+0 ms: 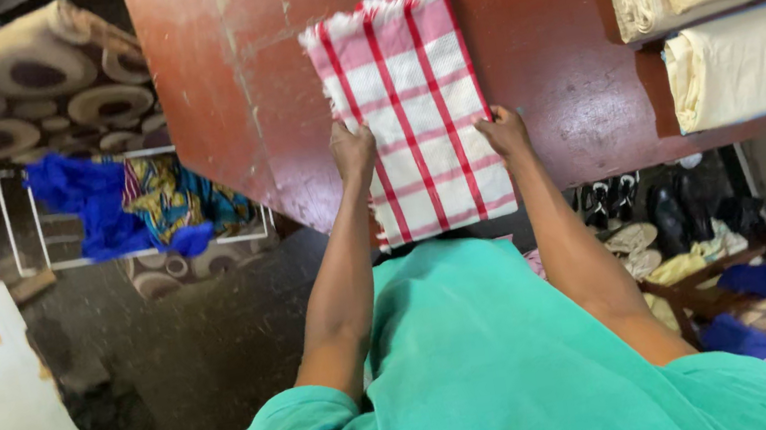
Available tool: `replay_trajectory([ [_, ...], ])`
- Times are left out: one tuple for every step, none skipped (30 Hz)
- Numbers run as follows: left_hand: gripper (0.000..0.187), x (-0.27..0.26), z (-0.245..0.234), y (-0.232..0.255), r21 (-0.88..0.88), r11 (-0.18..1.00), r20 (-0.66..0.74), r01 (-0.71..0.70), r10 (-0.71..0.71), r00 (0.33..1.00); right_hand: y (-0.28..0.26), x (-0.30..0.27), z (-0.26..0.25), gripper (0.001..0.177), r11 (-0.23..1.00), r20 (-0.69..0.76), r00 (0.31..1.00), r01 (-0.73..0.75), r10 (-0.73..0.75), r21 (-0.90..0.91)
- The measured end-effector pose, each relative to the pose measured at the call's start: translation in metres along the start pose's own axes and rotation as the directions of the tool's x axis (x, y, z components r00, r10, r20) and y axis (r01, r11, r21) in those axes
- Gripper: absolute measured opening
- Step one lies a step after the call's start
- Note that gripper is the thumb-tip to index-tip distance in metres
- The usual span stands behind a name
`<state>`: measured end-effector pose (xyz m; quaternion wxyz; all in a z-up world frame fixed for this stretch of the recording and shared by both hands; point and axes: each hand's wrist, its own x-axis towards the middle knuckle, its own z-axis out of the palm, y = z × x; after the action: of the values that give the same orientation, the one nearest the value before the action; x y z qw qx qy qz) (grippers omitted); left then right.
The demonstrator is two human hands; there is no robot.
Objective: The person folds three pieces of bedding on a red table. They first fold a leopard-print fabric, then a cream-colored sheet with printed text, and finally a red-and-white checkered towel, stacking each folded item on the table.
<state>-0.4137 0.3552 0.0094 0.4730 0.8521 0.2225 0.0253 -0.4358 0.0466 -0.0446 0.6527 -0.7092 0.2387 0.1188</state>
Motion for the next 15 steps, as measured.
replay_trajectory([
  [0.037, 0.007, 0.002, 0.007, -0.005, 1.000, 0.018, 0.009, -0.009, 1.000, -0.005, 0.004, 0.005, 0.027, 0.998, -0.047, 0.999, 0.024, -0.026, -0.051],
  [0.037, 0.016, 0.002, 0.014, -0.010, 1.000, 0.032, 0.018, -0.018, 0.999, -0.011, 0.007, 0.009, 0.029, 0.996, -0.059, 0.997, 0.048, -0.053, -0.078],
  [0.038, 0.022, 0.003, 0.020, -0.014, 0.999, 0.045, 0.028, -0.028, 0.999, -0.018, 0.009, 0.013, 0.030, 0.992, -0.070, 0.994, 0.072, -0.080, -0.106],
  [0.040, 0.030, 0.003, 0.026, 0.014, 0.999, 0.051, 0.041, -0.042, 0.998, -0.027, 0.014, 0.019, 0.031, 0.986, -0.073, 0.991, 0.099, -0.110, -0.136],
  [0.042, 0.038, 0.003, 0.031, 0.043, 0.998, 0.055, 0.053, -0.056, 0.997, -0.036, 0.019, 0.023, 0.034, 0.963, -0.099, 0.986, 0.104, -0.132, -0.248],
  [0.044, 0.043, 0.004, 0.034, 0.072, 0.995, 0.058, 0.072, -0.076, 0.995, -0.044, 0.024, 0.026, 0.037, 0.927, -0.119, 0.981, 0.101, -0.154, -0.360],
  [0.045, 0.048, 0.004, 0.036, 0.050, 0.997, 0.038, 0.052, -0.054, 0.998, -0.051, 0.029, 0.028, 0.040, 0.879, -0.136, 0.975, 0.094, -0.177, -0.467],
  [0.046, 0.053, 0.006, 0.037, 0.028, 0.999, 0.016, 0.034, -0.035, 0.999, -0.056, 0.035, 0.029, 0.040, 0.872, -0.135, 0.973, 0.100, -0.186, -0.479],
  [0.047, 0.058, 0.008, 0.038, 0.007, 1.000, -0.007, 0.016, -0.016, 1.000, -0.062, 0.043, 0.031, 0.040, 0.864, -0.134, 0.972, 0.106, -0.195, -0.492],
  [0.043, 0.063, 0.011, 0.039, -0.013, 0.998, 0.010, 0.058, -0.058, 0.998, -0.066, 0.052, 0.032, 0.041, 0.856, -0.129, 0.970, 0.114, -0.205, -0.504],
  [0.039, 0.067, 0.014, 0.040, -0.032, 0.994, 0.029, 0.101, -0.100, 0.995, -0.069, 0.059, 0.031, 0.039, 0.855, -0.128, 0.971, 0.109, -0.200, -0.507],
  [0.036, 0.079, 0.016, 0.043, -0.052, 0.990, 0.037, 0.134, -0.132, 0.991, -0.074, 0.072, 0.035, 0.038, 0.856, -0.121, 0.971, 0.117, -0.204, -0.504],
  [0.035, 0.091, 0.018, 0.046, -0.035, 0.992, 0.024, 0.120, -0.119, 0.993, -0.080, 0.087, 0.040, 0.037, 0.856, -0.115, 0.971, 0.125, -0.209, -0.501],
  [0.035, 0.098, 0.020, 0.047, -0.016, 0.993, 0.012, 0.119, -0.119, 0.993, -0.083, 0.098, 0.043, 0.039, 0.833, -0.098, 0.968, 0.143, -0.229, -0.534],
  [0.035, 0.106, 0.022, 0.049, 0.002, 0.993, -0.001, 0.118, -0.118, 0.993, -0.086, 0.110, 0.047, 0.041, 0.809, -0.081, 0.965, 0.161, -0.249, -0.566],
])
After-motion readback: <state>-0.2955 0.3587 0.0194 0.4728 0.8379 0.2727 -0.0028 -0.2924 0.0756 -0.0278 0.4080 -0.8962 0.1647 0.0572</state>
